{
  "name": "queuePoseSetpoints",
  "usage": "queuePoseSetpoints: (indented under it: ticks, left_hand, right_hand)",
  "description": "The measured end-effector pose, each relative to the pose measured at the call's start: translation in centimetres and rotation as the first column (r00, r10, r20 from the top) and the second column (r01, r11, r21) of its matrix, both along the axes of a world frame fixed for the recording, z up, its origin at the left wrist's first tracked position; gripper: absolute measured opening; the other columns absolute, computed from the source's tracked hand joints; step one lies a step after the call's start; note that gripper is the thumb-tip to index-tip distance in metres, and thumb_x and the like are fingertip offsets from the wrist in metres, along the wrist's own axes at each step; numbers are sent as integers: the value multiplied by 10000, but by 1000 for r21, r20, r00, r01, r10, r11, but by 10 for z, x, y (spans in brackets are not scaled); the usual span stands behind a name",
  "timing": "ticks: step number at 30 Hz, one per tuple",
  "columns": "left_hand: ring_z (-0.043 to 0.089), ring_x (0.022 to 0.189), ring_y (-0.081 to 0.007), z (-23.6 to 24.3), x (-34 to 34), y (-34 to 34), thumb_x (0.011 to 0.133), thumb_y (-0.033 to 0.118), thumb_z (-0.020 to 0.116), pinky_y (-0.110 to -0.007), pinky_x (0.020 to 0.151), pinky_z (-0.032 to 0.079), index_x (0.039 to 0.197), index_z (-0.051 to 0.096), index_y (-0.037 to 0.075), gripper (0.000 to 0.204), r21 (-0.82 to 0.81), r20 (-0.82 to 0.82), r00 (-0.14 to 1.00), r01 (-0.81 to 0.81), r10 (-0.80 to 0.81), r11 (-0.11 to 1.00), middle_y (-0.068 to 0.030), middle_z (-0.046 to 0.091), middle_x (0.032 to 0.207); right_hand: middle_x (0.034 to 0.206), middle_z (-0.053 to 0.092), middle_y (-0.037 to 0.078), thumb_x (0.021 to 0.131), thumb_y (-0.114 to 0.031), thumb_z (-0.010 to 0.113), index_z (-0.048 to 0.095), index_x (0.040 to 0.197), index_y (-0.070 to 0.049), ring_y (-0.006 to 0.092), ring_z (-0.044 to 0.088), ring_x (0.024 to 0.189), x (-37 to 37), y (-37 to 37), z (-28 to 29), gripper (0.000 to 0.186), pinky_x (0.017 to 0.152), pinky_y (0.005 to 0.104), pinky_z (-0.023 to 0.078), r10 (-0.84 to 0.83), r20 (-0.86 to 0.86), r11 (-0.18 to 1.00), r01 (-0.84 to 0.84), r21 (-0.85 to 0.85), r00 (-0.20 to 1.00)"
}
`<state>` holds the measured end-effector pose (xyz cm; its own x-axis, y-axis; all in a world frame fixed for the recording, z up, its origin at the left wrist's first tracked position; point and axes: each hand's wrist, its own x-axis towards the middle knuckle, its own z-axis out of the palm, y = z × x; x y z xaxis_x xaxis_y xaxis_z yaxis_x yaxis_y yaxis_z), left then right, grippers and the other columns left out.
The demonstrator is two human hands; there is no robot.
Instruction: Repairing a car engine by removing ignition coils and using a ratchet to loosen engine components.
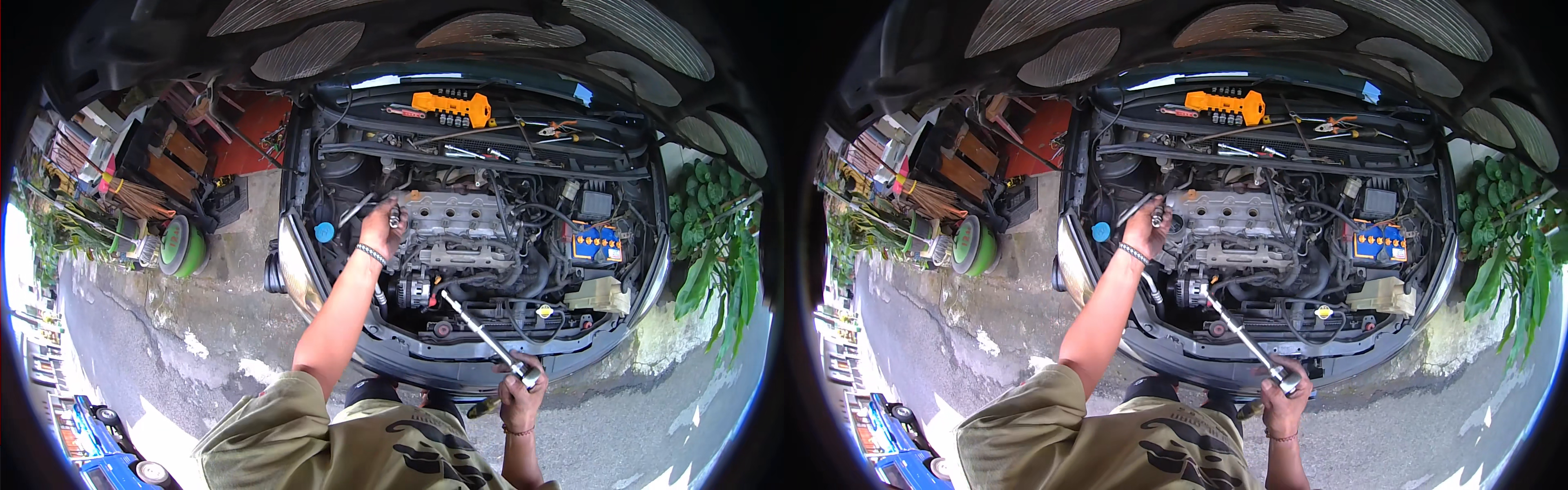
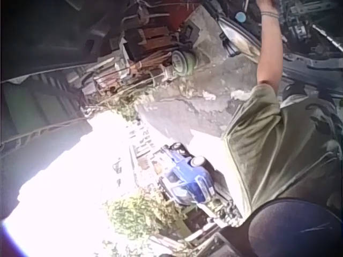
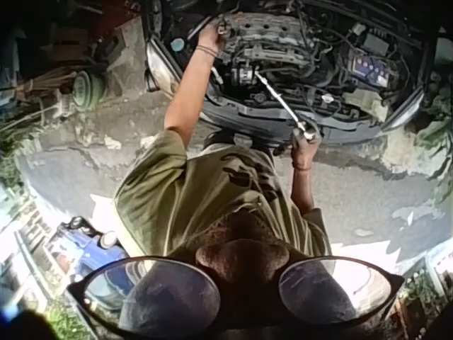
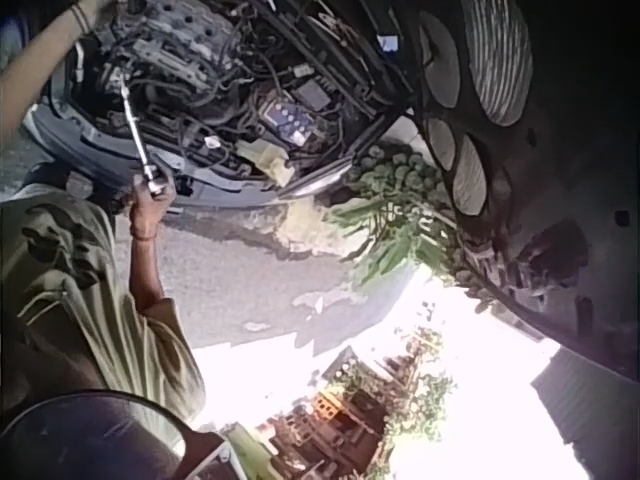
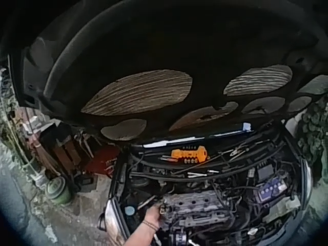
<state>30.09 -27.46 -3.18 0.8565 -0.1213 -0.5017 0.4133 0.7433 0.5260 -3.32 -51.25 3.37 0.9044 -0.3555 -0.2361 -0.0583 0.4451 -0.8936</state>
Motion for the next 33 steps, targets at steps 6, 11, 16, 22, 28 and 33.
queuePoseSetpoints:
  ticks: [6, 11, 16, 22, 28, 33]
  left_hand:
    - [449, 602, -113, 30, -101, -49, 1026, 321, 451, -224, 483, 348, 856, 502, 93, 288, -318, -208, 974, 13, -83, 948, 3, 466, 708]
    - [591, 812, -219, 34, -115, -59, 1050, 187, 369, -308, 714, 561, 972, 463, -15, 236, -358, -214, 973, -163, 89, 919, -119, 537, 874]
    - [592, 795, -231, 48, -131, -67, 1035, 96, 377, -374, 852, 591, 963, 443, 5, 134, -374, -188, 978, -157, 91, 914, -103, 499, 850]
    - [606, 844, -244, 52, -144, -67, 1023, 104, 424, -382, 834, 571, 985, 462, 26, 95, -295, -32, 994, -108, 102, 949, -88, 502, 906]
    - [567, 803, -189, 58, -154, -65, 1031, 155, 444, -332, 850, 556, 995, 473, 51, 114, -205, 240, 968, -25, 75, 978, -59, 496, 866]
    - [539, 746, -204, 59, -156, -56, 1035, 151, 415, -290, 630, 457, 997, 484, 50, 128, -241, 84, 995, 74, -55, 968, -56, 494, 826]
  right_hand:
    - [891, 696, 120, 722, -110, 811, 616, 1131, 35, 138, 667, 831, 18, 16, 32, 475, 647, 173, 441, 53, 78, 980, -37, -197, 996]
    - [923, 706, 113, 729, -124, 819, 633, 1087, 0, 135, 668, 830, 4, 19, 38, 423, 621, 187, 443, 92, 166, 907, -14, -420, 982]
    - [917, 701, 105, 729, -112, 816, 635, 1087, -3, 188, 698, 845, -7, 24, 44, 415, 675, 244, 507, 140, 198, 891, -36, -452, 970]
    - [909, 742, 84, 659, -46, 783, 676, 1059, -25, 161, 720, 855, -14, 26, 49, 415, 751, 237, 539, 239, 190, 691, -30, -722, 952]
    - [820, 697, 18, 635, -131, 787, 682, 1174, -159, 165, 646, 615, -19, 29, 64, 550, 565, 274, 522, 525, 160, 164, 85, -983, 836]
    - [943, 622, -49, 567, -297, 765, 608, 1291, -292, 122, 613, 592, -15, 0, 88, 741, 564, 271, 502, 694, -181, -250, -3, -968, 697]
